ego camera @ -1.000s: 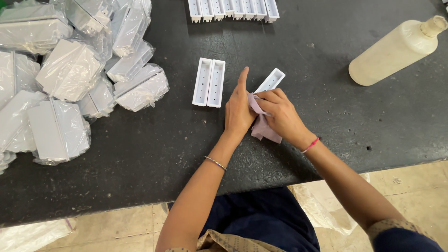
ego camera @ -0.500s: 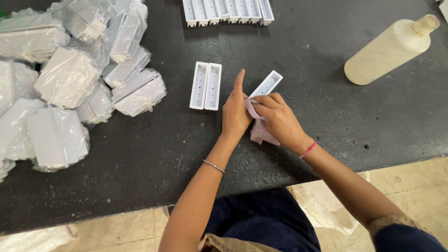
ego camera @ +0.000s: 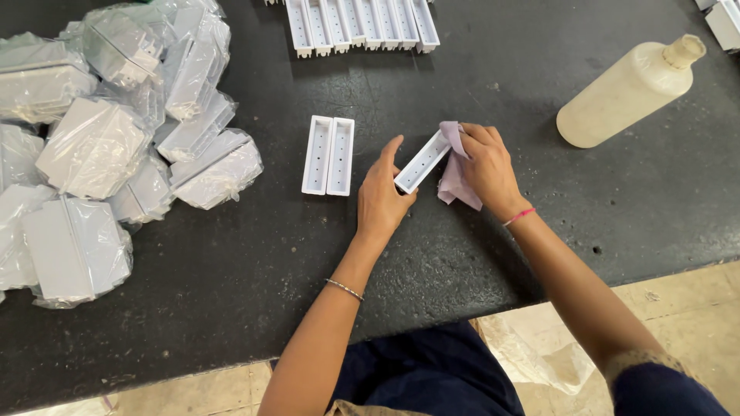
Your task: The person wipes white plastic rectangular parts with a cloth on a dark worktable. They pick up each part, wipe its surfaces, and place it back in a row. A white bottle is visible nearby, but the person does not use it during the clip.
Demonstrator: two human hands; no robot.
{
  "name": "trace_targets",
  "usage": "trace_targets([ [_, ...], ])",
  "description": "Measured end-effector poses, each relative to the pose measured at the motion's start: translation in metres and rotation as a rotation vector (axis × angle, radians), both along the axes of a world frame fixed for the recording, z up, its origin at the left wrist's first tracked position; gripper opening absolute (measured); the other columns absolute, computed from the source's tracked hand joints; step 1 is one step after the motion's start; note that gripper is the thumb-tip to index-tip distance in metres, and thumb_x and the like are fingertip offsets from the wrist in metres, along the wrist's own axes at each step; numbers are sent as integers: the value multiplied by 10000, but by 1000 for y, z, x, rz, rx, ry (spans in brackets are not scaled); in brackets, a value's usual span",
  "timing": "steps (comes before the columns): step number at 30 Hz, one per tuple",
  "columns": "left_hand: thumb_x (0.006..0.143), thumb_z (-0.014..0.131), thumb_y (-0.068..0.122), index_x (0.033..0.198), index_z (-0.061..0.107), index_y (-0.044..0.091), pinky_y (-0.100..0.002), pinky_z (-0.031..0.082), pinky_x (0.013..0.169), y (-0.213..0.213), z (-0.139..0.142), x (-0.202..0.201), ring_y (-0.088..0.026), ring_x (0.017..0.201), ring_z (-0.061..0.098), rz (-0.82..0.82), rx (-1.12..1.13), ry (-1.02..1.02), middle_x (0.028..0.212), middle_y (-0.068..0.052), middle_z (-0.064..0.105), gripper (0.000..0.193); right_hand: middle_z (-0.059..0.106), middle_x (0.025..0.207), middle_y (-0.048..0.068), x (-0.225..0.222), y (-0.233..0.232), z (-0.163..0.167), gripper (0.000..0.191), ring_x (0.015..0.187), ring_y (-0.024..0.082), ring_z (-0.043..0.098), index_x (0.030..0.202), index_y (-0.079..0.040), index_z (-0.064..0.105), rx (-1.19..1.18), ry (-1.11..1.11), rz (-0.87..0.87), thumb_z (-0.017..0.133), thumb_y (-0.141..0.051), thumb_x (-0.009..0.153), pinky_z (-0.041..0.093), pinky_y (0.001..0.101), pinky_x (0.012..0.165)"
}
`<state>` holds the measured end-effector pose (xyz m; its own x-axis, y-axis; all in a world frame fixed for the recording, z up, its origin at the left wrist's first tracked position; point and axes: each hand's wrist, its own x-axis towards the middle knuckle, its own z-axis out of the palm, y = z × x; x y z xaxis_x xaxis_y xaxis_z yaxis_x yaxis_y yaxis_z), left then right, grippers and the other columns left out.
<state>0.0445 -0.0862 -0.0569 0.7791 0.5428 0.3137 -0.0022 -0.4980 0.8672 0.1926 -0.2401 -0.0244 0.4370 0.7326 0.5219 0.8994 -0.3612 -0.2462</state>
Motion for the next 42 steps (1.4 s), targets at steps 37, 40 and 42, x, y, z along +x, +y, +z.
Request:
trace_targets([
  [37, 898, 652, 7, 1143, 677, 128, -429, 499, 902, 89, 34, -43, -308, 1093, 603, 445, 224, -183, 1139, -57, 646, 274, 644, 1329, 166, -53, 26, -8, 488, 1151, 383, 583, 1221, 32, 692, -72, -86, 2, 674, 130, 744, 502, 431, 1012],
  [40, 862, 710, 69, 1013, 713, 127, -437, 452, 890, 100, 34, -49, -298, 1040, 568, 508, 311, -133, 1089, -49, 635, 162, 659, 1338, 163, -8, 27, -9, 383, 1140, 384, 579, 1182, 16, 704, -52, -135, -89, 668, 128, 817, 508, 435, 1012],
  [42, 837, 765, 135, 901, 733, 125, -428, 422, 857, 102, 34, -50, -292, 994, 552, 506, 351, -115, 1034, -46, 632, 72, 668, 1335, 153, 4, 26, -10, 355, 1119, 388, 574, 1178, 2, 714, -9, -123, -132, 662, 120, 848, 504, 443, 996],
])
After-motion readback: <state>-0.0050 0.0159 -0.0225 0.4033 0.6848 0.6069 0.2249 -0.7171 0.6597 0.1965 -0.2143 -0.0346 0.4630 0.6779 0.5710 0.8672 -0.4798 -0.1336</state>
